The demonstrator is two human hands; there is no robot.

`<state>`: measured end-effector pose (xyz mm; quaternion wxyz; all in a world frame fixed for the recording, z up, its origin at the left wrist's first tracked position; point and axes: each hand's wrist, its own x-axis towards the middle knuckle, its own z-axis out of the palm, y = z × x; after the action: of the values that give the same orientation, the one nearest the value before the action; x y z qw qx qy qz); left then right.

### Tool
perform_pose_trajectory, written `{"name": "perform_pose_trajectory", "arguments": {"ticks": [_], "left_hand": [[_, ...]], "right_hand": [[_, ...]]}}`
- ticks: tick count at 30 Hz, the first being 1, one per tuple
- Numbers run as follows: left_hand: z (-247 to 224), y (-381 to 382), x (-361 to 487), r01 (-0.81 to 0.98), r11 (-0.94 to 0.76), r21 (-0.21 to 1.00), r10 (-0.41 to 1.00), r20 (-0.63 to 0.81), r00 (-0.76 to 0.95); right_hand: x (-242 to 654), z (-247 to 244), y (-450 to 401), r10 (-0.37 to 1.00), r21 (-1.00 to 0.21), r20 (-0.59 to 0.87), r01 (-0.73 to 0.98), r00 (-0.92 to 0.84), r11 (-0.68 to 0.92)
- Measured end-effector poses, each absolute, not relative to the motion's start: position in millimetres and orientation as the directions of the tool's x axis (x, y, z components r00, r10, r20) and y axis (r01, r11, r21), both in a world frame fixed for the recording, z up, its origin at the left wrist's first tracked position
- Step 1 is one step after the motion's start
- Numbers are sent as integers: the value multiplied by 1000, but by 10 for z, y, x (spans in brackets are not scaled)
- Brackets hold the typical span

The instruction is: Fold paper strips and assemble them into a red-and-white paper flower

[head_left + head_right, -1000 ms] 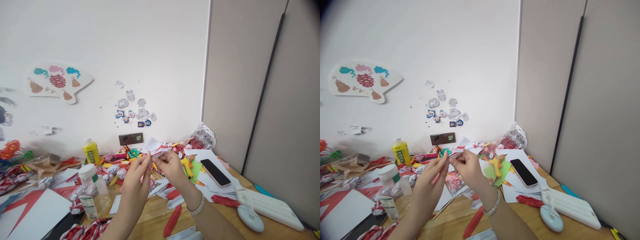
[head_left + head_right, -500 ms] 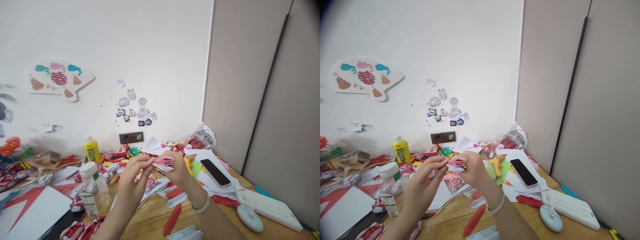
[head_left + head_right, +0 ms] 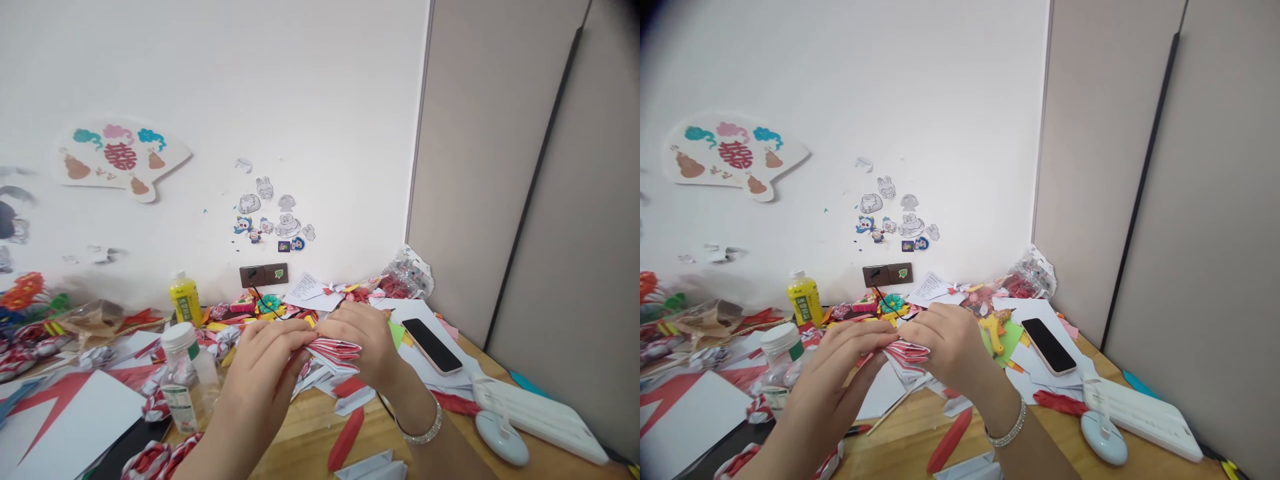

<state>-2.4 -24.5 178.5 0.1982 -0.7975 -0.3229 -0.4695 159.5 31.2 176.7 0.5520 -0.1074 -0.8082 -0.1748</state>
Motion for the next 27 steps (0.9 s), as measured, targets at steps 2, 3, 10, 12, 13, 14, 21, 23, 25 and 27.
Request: {"name": "perform_pose_trajectory", "arguments": {"ticks": [2,3,10,12,13,14,21,23,25,27], "left_hand": [[1808,-265,-26,690,-722,51,383,861,336],[1816,-264,-27,680,-721,129,439,845,306],[1731,-81,-23,156,-484,861,874,466,139],[1690,-26,-12,30,-391,920,914,384,130],[1677,-9,-1,-21,-357,934,925,357,134],[1668,2,12,-67,-326,943,932,332,145],[1639,19,97,-287,-139,948,905,239,351],[1614,45,90,-294,-99,951,904,210,373],[1594,70,79,-297,-66,953,903,184,387],[1588,81,76,-307,-38,951,902,165,400]], "right_hand": [[1605,1774,292,27,144,915,388,-403,910],[1613,1781,283,62,115,905,383,-420,917],[1704,1889,252,413,-290,679,296,-606,910],[1723,1895,282,467,-417,632,236,-619,878],[1728,1888,305,493,-494,611,187,-620,849],[1729,1876,332,517,-570,591,133,-619,811],[1681,1788,454,571,-822,479,-111,-667,559],[1664,1784,461,604,-854,451,-120,-657,507],[1654,1785,467,637,-870,427,-99,-642,483],[1652,1788,472,658,-874,418,-79,-627,480]]}}
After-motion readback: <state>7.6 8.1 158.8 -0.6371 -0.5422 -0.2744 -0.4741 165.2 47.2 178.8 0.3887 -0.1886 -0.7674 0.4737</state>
